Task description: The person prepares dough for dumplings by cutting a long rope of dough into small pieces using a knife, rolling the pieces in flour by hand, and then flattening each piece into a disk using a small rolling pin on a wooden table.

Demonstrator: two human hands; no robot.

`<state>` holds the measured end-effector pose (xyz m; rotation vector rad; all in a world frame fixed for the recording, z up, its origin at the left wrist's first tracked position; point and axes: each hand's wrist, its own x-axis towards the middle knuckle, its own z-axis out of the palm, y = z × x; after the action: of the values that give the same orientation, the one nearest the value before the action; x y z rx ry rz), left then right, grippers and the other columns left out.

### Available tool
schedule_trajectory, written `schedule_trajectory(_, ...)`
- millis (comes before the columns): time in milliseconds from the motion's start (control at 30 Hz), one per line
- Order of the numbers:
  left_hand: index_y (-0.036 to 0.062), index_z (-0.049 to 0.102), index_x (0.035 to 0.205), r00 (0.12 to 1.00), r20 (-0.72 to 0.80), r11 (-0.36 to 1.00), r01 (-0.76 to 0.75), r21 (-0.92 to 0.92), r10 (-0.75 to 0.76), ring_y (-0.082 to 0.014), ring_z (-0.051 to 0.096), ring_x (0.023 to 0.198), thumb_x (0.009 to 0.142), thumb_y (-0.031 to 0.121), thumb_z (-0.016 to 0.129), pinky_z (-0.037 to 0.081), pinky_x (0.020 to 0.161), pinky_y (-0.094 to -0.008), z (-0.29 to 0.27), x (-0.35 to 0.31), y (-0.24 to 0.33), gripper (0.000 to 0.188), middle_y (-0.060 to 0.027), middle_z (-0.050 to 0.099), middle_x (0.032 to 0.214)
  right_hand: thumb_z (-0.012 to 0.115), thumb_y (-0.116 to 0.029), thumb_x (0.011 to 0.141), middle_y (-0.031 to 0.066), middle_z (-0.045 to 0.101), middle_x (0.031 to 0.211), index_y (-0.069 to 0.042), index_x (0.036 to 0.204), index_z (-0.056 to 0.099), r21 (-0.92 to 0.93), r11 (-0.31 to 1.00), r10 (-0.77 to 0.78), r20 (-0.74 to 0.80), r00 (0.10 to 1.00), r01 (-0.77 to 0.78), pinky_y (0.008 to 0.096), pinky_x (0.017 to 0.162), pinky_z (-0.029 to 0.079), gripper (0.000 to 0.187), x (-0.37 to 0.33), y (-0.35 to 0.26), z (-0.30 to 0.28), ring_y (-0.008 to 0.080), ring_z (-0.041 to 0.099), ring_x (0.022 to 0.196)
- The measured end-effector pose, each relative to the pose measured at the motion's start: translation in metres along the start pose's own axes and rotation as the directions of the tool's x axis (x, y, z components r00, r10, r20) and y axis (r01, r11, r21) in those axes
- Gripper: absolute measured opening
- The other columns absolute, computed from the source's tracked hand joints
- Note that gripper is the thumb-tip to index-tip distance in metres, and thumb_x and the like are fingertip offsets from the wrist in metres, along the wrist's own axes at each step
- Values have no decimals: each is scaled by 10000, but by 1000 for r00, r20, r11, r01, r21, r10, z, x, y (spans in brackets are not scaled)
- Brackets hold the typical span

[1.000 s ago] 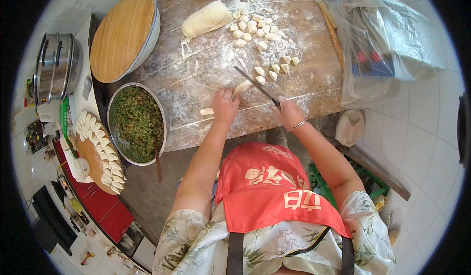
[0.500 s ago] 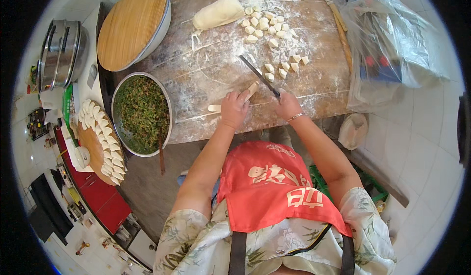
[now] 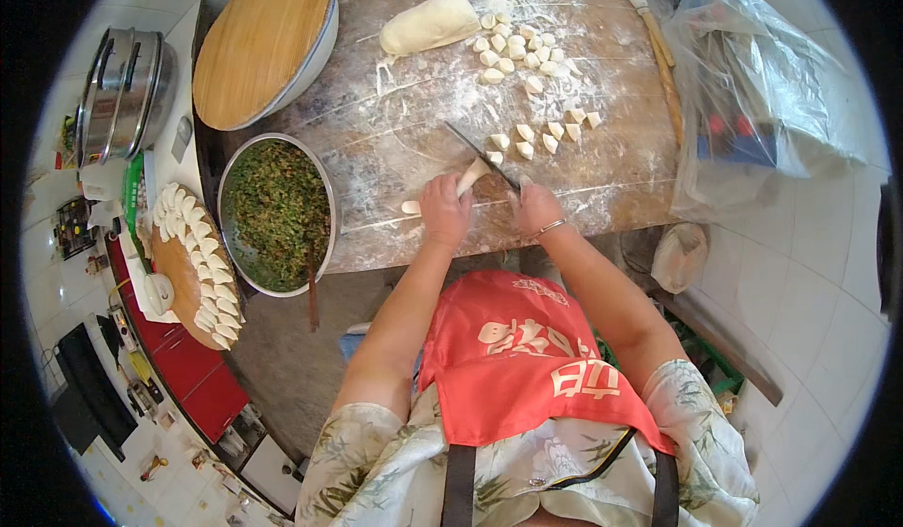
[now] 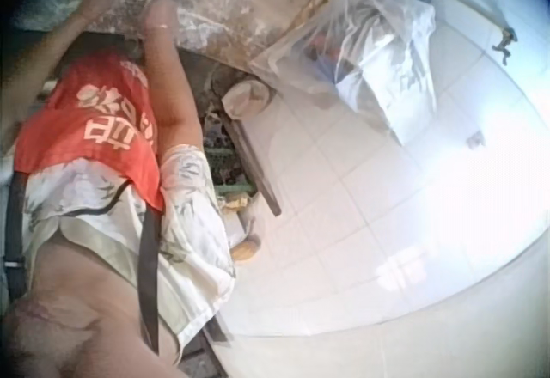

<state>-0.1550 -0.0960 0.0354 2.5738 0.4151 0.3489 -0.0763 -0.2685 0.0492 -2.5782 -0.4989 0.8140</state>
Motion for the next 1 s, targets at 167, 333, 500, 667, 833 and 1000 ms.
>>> schedule_trajectory(167,55,663,1041,994,-21,990,104,-91,-107,-357,560,917,767,167,682,452,826,-449,10,38,-21,296,-155,598,947,589,-295,875,272,635,843,1,933,618,87,996,-21,-44,999,25,497,724,510,303,12,-3,-28,428,626,811)
schedule_trajectory(333,49,692,1034,975,94,978,204,-36,-200,-362,564,944,803,178,649,469,833,-435,-2,48,-16,268,-169,614,969,585,-329,881,250,640,768,-11,885,633,-41,994,-104,-44,994,102,494,695,516,322,3,-4,-36,420,633,755)
schedule_trajectory(500,60,697,1020,984,31,983,178,-40,-177,-369,562,953,777,203,675,467,839,-434,-2,39,-17,282,-181,607,1005,564,-300,891,244,649,811,-6,899,616,0,993,-115,-11,993,115,489,709,518,299,-1,-9,-20,412,640,774)
schedule_trajectory(667,80,678,1067,992,82,995,94,-12,-93,-359,556,962,741,187,685,456,855,-436,-9,28,-21,344,-164,598,998,557,-263,888,244,647,861,9,988,578,-76,995,-57,55,997,61,481,754,510,291,33,-26,12,398,640,831)
schedule_trajectory(833,128,637,1090,993,59,995,-99,7,98,-316,561,902,694,143,704,460,773,-441,-16,10,-26,401,-102,576,932,555,-262,883,241,650,864,5,932,608,50,990,-123,-128,984,130,482,747,514,277,25,-21,1,404,636,826)
schedule_trajectory(1000,126,620,1102,995,35,996,-94,-1,94,-319,555,915,686,114,697,455,754,-442,-12,7,-28,423,-97,572,953,572,-312,883,251,639,840,9,930,615,-36,980,-192,26,981,193,492,727,504,327,4,-18,-28,417,627,808)
